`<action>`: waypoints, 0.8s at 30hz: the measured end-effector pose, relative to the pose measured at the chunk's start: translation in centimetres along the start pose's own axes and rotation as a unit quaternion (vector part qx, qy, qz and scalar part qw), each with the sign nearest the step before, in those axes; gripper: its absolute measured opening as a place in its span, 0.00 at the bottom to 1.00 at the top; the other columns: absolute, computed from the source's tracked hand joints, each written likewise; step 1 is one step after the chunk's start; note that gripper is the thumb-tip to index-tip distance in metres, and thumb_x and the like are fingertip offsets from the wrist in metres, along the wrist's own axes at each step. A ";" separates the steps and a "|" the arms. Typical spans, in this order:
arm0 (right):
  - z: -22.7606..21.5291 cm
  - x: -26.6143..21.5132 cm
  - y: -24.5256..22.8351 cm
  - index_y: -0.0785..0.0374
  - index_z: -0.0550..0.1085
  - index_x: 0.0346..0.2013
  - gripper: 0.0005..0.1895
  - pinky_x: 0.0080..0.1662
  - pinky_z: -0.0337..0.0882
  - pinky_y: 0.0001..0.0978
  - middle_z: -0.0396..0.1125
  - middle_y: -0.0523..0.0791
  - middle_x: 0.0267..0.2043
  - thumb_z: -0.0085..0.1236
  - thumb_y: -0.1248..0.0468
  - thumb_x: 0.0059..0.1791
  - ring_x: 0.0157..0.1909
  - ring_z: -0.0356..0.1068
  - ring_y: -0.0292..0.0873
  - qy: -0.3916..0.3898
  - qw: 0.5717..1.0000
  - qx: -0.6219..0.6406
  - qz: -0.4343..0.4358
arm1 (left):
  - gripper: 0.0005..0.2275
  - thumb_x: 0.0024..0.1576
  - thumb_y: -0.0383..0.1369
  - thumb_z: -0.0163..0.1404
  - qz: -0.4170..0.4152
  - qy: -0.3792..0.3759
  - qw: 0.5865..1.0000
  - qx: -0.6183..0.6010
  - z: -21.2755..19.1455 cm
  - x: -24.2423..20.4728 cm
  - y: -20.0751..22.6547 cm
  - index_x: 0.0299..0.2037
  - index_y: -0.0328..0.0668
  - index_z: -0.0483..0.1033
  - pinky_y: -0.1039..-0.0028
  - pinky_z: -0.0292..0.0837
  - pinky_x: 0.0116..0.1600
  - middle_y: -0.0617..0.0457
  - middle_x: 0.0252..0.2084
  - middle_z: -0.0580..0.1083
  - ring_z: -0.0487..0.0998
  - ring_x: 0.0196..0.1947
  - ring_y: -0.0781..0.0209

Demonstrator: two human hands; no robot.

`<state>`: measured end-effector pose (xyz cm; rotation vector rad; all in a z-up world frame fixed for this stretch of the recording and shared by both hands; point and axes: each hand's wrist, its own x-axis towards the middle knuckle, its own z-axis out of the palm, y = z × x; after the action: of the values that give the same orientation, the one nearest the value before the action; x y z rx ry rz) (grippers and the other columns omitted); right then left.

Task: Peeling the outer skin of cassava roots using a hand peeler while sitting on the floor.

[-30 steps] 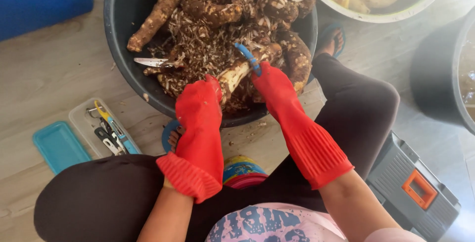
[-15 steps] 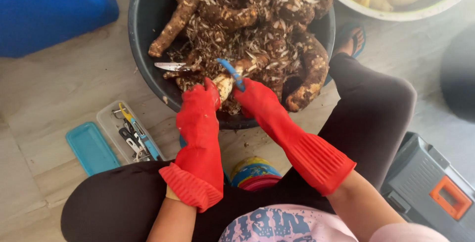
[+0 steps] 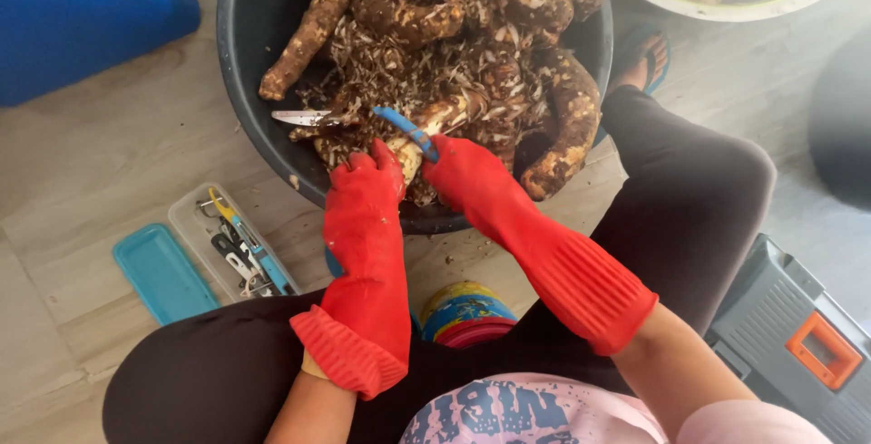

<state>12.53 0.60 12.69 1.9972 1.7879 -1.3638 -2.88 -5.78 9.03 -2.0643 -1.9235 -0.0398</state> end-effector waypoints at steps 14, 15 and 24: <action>0.9 0.8 1.3 0.57 0.73 0.53 0.24 0.53 0.74 0.55 0.75 0.53 0.46 0.49 0.44 0.51 0.53 0.74 0.59 0.048 0.997 -0.047 -0.025 | 0.18 0.52 0.25 0.60 0.030 0.062 0.998 -0.007 0.0 0.3 0.2 0.53 0.40 0.76 0.68 0.72 0.27 0.48 0.28 0.68 0.73 0.29 0.50; 1.2 1.9 2.4 0.57 0.73 0.53 0.24 0.53 0.74 0.55 0.75 0.53 0.46 0.49 0.44 0.51 0.53 0.74 0.59 0.050 0.997 -0.047 -0.024 | 0.18 0.52 0.25 0.60 0.031 0.064 0.997 -0.008 0.2 0.4 0.4 0.53 0.40 0.76 0.68 0.72 0.27 0.48 0.28 0.68 0.73 0.29 0.50; 0.0 3.9 3.3 0.54 0.76 0.48 0.21 0.50 0.75 0.52 0.76 0.49 0.44 0.50 0.45 0.52 0.50 0.76 0.57 0.050 0.997 -0.056 -0.017 | 0.19 0.63 0.52 0.48 -0.211 -0.079 0.969 -0.103 -4.2 2.8 1.2 0.35 0.43 0.72 0.53 0.73 0.23 0.44 0.31 0.74 0.77 0.23 0.41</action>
<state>14.83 2.47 8.55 2.0190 1.9034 -1.1643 -0.61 -4.17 13.37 -1.7811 -2.5240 -0.1836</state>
